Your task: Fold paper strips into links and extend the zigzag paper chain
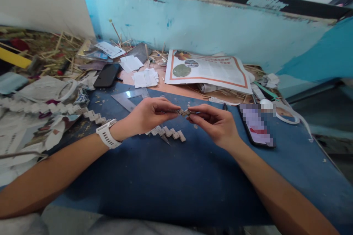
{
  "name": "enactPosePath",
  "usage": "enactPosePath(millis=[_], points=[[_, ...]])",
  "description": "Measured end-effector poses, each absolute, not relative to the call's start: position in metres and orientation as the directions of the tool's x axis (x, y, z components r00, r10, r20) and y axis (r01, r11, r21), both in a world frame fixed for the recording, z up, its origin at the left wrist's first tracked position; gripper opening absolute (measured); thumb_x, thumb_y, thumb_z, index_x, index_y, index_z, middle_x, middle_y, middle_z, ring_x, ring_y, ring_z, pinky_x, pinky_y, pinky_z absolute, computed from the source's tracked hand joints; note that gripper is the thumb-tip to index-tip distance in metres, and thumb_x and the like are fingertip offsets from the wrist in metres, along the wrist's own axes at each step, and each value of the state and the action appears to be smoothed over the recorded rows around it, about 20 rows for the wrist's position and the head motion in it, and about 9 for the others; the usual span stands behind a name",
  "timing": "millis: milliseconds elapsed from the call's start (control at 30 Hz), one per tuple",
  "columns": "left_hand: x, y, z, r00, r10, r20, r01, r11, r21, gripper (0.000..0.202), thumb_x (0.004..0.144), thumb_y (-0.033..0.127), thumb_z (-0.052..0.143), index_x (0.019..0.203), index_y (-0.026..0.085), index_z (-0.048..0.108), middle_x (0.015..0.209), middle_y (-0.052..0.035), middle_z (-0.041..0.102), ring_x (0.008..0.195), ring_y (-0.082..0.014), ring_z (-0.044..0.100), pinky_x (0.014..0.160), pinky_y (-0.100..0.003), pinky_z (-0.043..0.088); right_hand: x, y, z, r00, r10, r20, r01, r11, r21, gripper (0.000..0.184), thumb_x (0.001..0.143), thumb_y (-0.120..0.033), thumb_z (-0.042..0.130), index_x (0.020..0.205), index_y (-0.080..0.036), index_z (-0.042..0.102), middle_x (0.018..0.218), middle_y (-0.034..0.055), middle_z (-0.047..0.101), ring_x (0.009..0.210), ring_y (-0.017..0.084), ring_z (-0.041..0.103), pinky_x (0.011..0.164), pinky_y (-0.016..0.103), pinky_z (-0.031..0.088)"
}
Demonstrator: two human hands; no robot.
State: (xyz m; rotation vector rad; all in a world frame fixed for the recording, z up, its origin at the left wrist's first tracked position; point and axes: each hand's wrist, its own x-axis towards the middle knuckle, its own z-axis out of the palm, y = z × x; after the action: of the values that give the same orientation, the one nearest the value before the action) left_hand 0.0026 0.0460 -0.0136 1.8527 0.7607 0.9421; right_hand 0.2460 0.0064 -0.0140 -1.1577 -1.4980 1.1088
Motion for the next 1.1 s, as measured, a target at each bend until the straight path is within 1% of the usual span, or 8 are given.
enactPosePath(millis=[100, 200, 333, 467, 667, 867, 967, 1100], points=[[0.0024, 0.0443, -0.0173, 0.503, 0.782, 0.368, 0.141, -0.495, 0.858, 0.028, 0.091, 0.032, 0.081, 0.117, 0.020, 0.082, 0.106, -0.0095, 0.080, 0.089, -0.0214, 0.079, 0.082, -0.033, 0.069, 0.2459, 0.0060, -0.0136, -0.137, 0.986, 0.091, 0.137, 0.110, -0.984, 0.035, 0.080, -0.049, 0.092, 0.105, -0.025, 0.086, 0.101, 0.0061, 0.085, 0.087, 0.026, 0.085, 0.090, 0.046, 0.072], [0.0012, 0.0420, -0.0204, 0.520, 0.716, 0.465, 0.229, -0.642, 0.732, 0.029, 0.096, 0.030, 0.077, 0.123, 0.020, 0.077, 0.115, -0.0113, 0.079, 0.094, -0.0211, 0.079, 0.090, -0.035, 0.068, 0.2450, 0.0051, -0.0132, -0.157, 0.986, 0.053, 0.115, 0.072, -0.991, 0.041, 0.078, -0.054, 0.092, 0.108, -0.026, 0.086, 0.103, 0.0062, 0.085, 0.089, 0.027, 0.085, 0.093, 0.047, 0.071], [0.0000, 0.0409, -0.0222, 0.571, 0.616, 0.544, 0.310, -0.774, 0.551, 0.019, 0.101, 0.025, 0.069, 0.119, 0.020, 0.074, 0.111, -0.0127, 0.080, 0.094, -0.0221, 0.079, 0.085, -0.035, 0.066, 0.2439, 0.0039, -0.0122, -0.174, 0.984, 0.032, 0.097, 0.049, -0.994, 0.041, 0.077, -0.055, 0.093, 0.106, -0.026, 0.086, 0.100, 0.0059, 0.086, 0.089, 0.027, 0.085, 0.094, 0.047, 0.071], [0.0010, 0.0408, -0.0213, 0.588, 0.540, 0.602, 0.283, -0.835, 0.472, 0.015, 0.103, 0.022, 0.066, 0.117, 0.020, 0.073, 0.108, -0.0124, 0.080, 0.093, -0.0220, 0.079, 0.081, -0.033, 0.065, 0.2444, 0.0032, -0.0107, -0.186, 0.982, 0.026, 0.076, 0.040, -0.996, 0.035, 0.078, -0.051, 0.094, 0.102, -0.027, 0.087, 0.100, 0.0046, 0.085, 0.088, 0.025, 0.085, 0.093, 0.045, 0.072], [0.0028, 0.0394, -0.0191, 0.571, 0.504, 0.648, 0.233, -0.856, 0.461, 0.014, 0.101, 0.017, 0.069, 0.114, 0.018, 0.074, 0.104, -0.0117, 0.081, 0.090, -0.0217, 0.080, 0.077, -0.032, 0.064, 0.2429, 0.0014, -0.0084, -0.190, 0.981, 0.026, 0.091, 0.044, -0.995, 0.031, 0.079, -0.046, 0.093, 0.100, -0.025, 0.086, 0.097, 0.0046, 0.084, 0.086, 0.024, 0.083, 0.091, 0.045, 0.071], [0.0010, 0.0387, -0.0179, 0.564, 0.538, 0.626, 0.232, -0.831, 0.505, 0.014, 0.102, 0.019, 0.070, 0.115, 0.019, 0.075, 0.105, -0.0112, 0.081, 0.090, -0.0211, 0.080, 0.080, -0.032, 0.066, 0.2403, -0.0014, -0.0085, -0.171, 0.969, 0.176, 0.290, 0.220, -0.931, 0.029, 0.083, -0.043, 0.088, 0.107, -0.026, 0.085, 0.092, 0.0038, 0.080, 0.077, 0.020, 0.072, 0.070, 0.034, 0.066], [0.0011, 0.0388, -0.0170, 0.567, 0.543, 0.620, 0.219, -0.825, 0.522, 0.015, 0.102, 0.020, 0.071, 0.116, 0.020, 0.074, 0.107, -0.0103, 0.081, 0.092, -0.0202, 0.081, 0.084, -0.030, 0.067, 0.2416, -0.0008, -0.0095, -0.168, 0.967, 0.190, 0.304, 0.234, -0.923, 0.029, 0.084, -0.044, 0.087, 0.107, -0.026, 0.084, 0.093, 0.0041, 0.080, 0.076, 0.019, 0.071, 0.067, 0.033, 0.064], [0.0034, 0.0396, -0.0180, 0.536, 0.526, 0.661, 0.167, -0.833, 0.527, 0.016, 0.100, 0.018, 0.074, 0.116, 0.018, 0.074, 0.104, -0.0098, 0.080, 0.087, -0.0180, 0.081, 0.081, -0.028, 0.068, 0.2437, 0.0013, -0.0113, -0.169, 0.960, 0.224, 0.316, 0.268, -0.910, 0.031, 0.085, -0.047, 0.087, 0.106, -0.025, 0.084, 0.094, 0.0051, 0.081, 0.076, 0.019, 0.071, 0.067, 0.032, 0.063]])
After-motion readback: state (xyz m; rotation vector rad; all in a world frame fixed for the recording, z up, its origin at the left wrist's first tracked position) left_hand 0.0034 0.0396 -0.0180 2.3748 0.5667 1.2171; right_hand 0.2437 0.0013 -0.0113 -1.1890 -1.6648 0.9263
